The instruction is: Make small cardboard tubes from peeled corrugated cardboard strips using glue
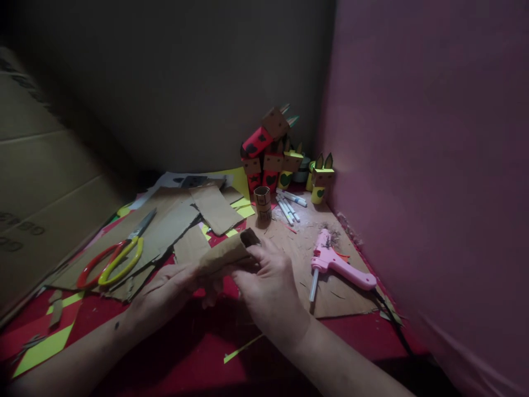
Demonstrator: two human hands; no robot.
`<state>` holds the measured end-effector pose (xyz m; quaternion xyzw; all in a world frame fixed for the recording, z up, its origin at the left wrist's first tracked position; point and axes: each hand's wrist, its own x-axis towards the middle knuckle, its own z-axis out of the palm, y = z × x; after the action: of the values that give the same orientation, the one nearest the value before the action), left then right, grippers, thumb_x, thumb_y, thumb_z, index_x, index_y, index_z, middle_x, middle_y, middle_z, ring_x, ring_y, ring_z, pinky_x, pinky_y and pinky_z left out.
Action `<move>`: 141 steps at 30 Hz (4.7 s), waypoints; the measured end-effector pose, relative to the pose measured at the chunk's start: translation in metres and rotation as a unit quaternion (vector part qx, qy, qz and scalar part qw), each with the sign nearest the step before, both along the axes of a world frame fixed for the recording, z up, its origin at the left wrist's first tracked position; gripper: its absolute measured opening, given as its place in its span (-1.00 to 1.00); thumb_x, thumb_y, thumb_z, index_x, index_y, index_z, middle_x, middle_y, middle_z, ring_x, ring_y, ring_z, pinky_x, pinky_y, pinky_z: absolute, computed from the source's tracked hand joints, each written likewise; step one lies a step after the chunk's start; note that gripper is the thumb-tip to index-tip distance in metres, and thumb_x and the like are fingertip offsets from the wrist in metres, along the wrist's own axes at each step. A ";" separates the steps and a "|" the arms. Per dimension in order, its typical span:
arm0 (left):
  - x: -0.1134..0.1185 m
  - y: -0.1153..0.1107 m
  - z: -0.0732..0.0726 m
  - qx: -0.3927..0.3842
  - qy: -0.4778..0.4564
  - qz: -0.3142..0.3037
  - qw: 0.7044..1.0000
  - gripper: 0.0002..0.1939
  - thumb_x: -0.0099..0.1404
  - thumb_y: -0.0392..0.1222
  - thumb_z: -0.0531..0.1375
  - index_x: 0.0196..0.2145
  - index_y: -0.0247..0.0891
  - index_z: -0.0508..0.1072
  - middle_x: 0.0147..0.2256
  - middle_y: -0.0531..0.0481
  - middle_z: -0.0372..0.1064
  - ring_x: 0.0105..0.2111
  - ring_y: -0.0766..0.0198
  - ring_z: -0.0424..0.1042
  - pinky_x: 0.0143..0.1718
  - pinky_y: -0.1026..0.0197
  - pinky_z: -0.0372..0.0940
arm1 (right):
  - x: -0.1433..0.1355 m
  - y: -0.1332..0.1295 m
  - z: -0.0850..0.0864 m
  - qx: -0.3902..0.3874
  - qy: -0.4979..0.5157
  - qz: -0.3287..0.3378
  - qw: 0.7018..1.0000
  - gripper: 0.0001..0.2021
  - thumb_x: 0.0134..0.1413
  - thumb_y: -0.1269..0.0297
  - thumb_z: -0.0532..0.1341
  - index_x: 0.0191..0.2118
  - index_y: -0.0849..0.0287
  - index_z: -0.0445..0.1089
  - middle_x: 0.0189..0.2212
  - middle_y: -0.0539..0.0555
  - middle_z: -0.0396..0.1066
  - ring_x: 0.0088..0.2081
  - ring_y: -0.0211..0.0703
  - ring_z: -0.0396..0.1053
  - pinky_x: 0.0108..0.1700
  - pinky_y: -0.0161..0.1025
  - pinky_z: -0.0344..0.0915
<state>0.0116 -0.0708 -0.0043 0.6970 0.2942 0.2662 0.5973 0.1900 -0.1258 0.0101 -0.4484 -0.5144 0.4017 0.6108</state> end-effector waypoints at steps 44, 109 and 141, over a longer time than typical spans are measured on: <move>0.006 0.002 0.021 -0.006 -0.005 0.103 0.995 -0.66 0.29 -0.05 0.08 -0.53 -0.33 0.38 -0.60 0.08 0.29 -0.66 0.44 0.26 -0.58 0.36 0.16 | 0.026 0.021 0.001 -0.112 0.129 0.113 0.979 -0.83 -0.10 0.27 0.30 -0.31 0.13 0.50 -0.42 0.02 0.48 -0.44 -0.24 0.42 -0.37 -0.25 0.40; 0.024 0.027 0.004 0.023 -0.123 0.187 0.974 -0.87 0.09 -0.25 0.24 -0.37 -0.26 0.57 -0.27 -0.04 0.42 -0.15 0.17 0.34 0.00 0.13 0.13 | -0.001 0.040 -0.007 -0.115 0.068 0.063 0.989 -0.77 -0.12 0.29 0.32 -0.24 0.14 0.50 -0.25 0.05 0.49 -0.33 -0.18 0.41 -0.42 -0.31 0.34; 0.026 0.032 -0.001 -0.040 -0.161 0.164 0.972 -0.76 -0.02 -0.33 0.29 -0.31 -0.36 0.51 -0.34 -0.05 0.48 -0.28 0.22 0.42 -0.12 0.17 0.26 | 0.007 0.042 -0.022 -0.096 0.069 0.026 0.993 -0.81 -0.12 0.19 0.31 -0.35 0.18 0.48 -0.17 0.08 0.45 -0.28 -0.12 0.42 -0.36 -0.28 0.39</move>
<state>0.0373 -0.0384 -0.0054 0.5630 0.3147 0.4569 0.6125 0.1968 -0.0837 -0.0117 -0.4627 -0.4415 0.4949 0.5883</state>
